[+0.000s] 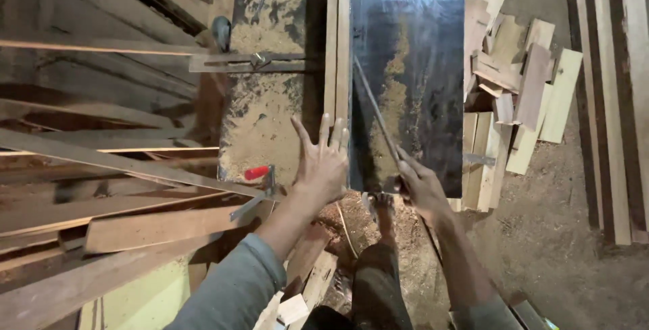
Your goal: Feeding a wooden plank through a jointer to smooth its surface
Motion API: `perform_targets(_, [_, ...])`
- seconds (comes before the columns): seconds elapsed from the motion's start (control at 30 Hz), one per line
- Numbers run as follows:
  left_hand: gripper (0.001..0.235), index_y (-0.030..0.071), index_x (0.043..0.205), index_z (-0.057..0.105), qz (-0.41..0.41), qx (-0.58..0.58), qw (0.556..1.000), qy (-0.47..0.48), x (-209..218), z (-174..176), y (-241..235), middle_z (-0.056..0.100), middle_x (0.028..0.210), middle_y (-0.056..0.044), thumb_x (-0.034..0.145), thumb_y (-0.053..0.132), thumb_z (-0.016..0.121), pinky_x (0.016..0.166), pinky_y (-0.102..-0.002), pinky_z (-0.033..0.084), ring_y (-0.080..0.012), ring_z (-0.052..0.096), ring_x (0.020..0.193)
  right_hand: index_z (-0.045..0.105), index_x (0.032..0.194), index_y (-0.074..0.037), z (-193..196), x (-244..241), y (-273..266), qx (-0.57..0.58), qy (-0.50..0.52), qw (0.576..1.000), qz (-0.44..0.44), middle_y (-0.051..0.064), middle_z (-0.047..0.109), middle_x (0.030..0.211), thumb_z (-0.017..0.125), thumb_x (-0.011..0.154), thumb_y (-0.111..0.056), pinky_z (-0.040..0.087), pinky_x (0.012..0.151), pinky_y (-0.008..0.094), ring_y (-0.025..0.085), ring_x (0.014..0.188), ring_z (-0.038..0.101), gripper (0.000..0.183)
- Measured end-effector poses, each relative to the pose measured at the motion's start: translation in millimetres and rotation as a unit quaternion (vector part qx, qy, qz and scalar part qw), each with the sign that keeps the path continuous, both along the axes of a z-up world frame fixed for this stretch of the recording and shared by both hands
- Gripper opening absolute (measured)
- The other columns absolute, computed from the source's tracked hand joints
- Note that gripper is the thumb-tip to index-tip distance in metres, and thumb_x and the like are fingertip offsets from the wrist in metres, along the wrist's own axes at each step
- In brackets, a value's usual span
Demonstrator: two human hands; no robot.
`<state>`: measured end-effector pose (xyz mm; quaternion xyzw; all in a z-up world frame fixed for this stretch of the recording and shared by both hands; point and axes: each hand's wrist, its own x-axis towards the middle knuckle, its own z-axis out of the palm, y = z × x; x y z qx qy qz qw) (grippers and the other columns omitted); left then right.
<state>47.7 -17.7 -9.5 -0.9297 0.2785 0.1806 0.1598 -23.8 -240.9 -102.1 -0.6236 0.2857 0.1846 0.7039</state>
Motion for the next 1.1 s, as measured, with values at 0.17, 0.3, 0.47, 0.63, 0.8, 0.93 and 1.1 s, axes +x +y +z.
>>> perform_targets(0.17, [0.118, 0.006, 0.160, 0.047, 0.004, -0.008, 1.000, -0.018, 4.0, -19.1, 2.6, 0.043, 0.170, -0.018, 0.061, 0.058, 0.086, 0.108, -0.102, 0.004, -0.0459, 0.026, 0.161, 0.058, 0.156, -0.025, -28.3, -5.5, -9.1, 0.028, -0.055, 0.996, 0.066, 0.006, 0.053, 0.065, 0.058, 0.110, -0.032, 0.041, 0.038, 0.024, 0.012, 0.048, 0.045, 0.047])
perform_targets(0.3, [0.116, 0.007, 0.161, 0.046, 0.009, -0.005, 1.000, -0.011, 9.6, -15.9, -0.1, 0.043, 0.171, -0.017, 0.062, 0.054, 0.086, 0.109, -0.101, 0.004, -0.0424, 0.026, 0.162, 0.060, 0.154, -0.026, -13.2, 0.7, -11.7, 0.013, -0.049, 0.996, 0.076, 0.007, 0.050, 0.064, 0.056, 0.111, -0.028, 0.039, 0.033, 0.023, 0.014, 0.048, 0.045, 0.044])
perform_targets(0.47, [0.115, 0.009, 0.163, 0.044, 0.005, 0.008, 1.000, -0.008, 16.4, -31.3, 5.3, 0.039, 0.173, -0.016, 0.066, 0.056, 0.085, 0.109, -0.101, 0.004, -0.0395, 0.023, 0.163, 0.063, 0.151, -0.023, -2.9, -5.2, -5.5, 0.040, -0.065, 0.995, 0.059, 0.007, 0.048, 0.063, 0.060, 0.109, -0.027, 0.039, 0.030, 0.026, 0.014, 0.044, 0.044, 0.043])
perform_targets(0.63, [0.118, 0.006, 0.164, 0.040, 0.003, 0.028, 1.000, -0.004, 20.8, -18.6, 0.7, 0.036, 0.174, -0.017, 0.067, 0.056, 0.084, 0.109, -0.102, 0.003, -0.0397, 0.020, 0.164, 0.063, 0.151, -0.020, -24.6, -2.4, -8.9, 0.036, -0.097, 0.992, 0.070, 0.007, 0.051, 0.063, 0.059, 0.110, -0.027, 0.041, 0.034, 0.025, 0.013, 0.047, 0.046, 0.042])
perform_targets(0.8, [0.117, 0.007, 0.164, 0.039, 0.005, 0.031, 1.000, 0.000, 23.1, -13.8, -0.5, 0.035, 0.174, -0.017, 0.067, 0.055, 0.083, 0.108, -0.102, 0.003, -0.0395, 0.018, 0.164, 0.061, 0.153, -0.019, -32.2, -3.9, -9.1, 0.047, -0.101, 0.991, 0.073, 0.008, 0.050, 0.063, 0.059, 0.110, -0.027, 0.041, 0.033, 0.025, 0.014, 0.047, 0.047, 0.044])
perform_targets(0.93, [0.115, 0.008, 0.164, 0.041, 0.012, 0.022, 1.000, -0.006, 23.7, -9.0, -0.4, 0.038, 0.174, -0.015, 0.066, 0.052, 0.082, 0.108, -0.102, 0.004, -0.0381, 0.021, 0.164, 0.059, 0.154, -0.018, -18.9, -2.0, -11.5, 0.041, -0.112, 0.990, 0.076, 0.009, 0.051, 0.063, 0.059, 0.110, -0.027, 0.043, 0.033, 0.026, 0.015, 0.046, 0.049, 0.045])
perform_targets(1.1, [0.116, 0.009, 0.164, 0.041, 0.012, 0.021, 1.000, -0.016, 26.2, -6.5, -2.8, 0.039, 0.174, -0.013, 0.064, 0.053, 0.080, 0.109, -0.102, 0.003, -0.0383, 0.023, 0.163, 0.059, 0.155, -0.019, -43.9, 4.4, -13.0, 0.051, -0.117, 0.988, 0.082, 0.008, 0.050, 0.062, 0.056, 0.111, -0.025, 0.041, 0.034, 0.023, 0.014, 0.047, 0.048, 0.044])
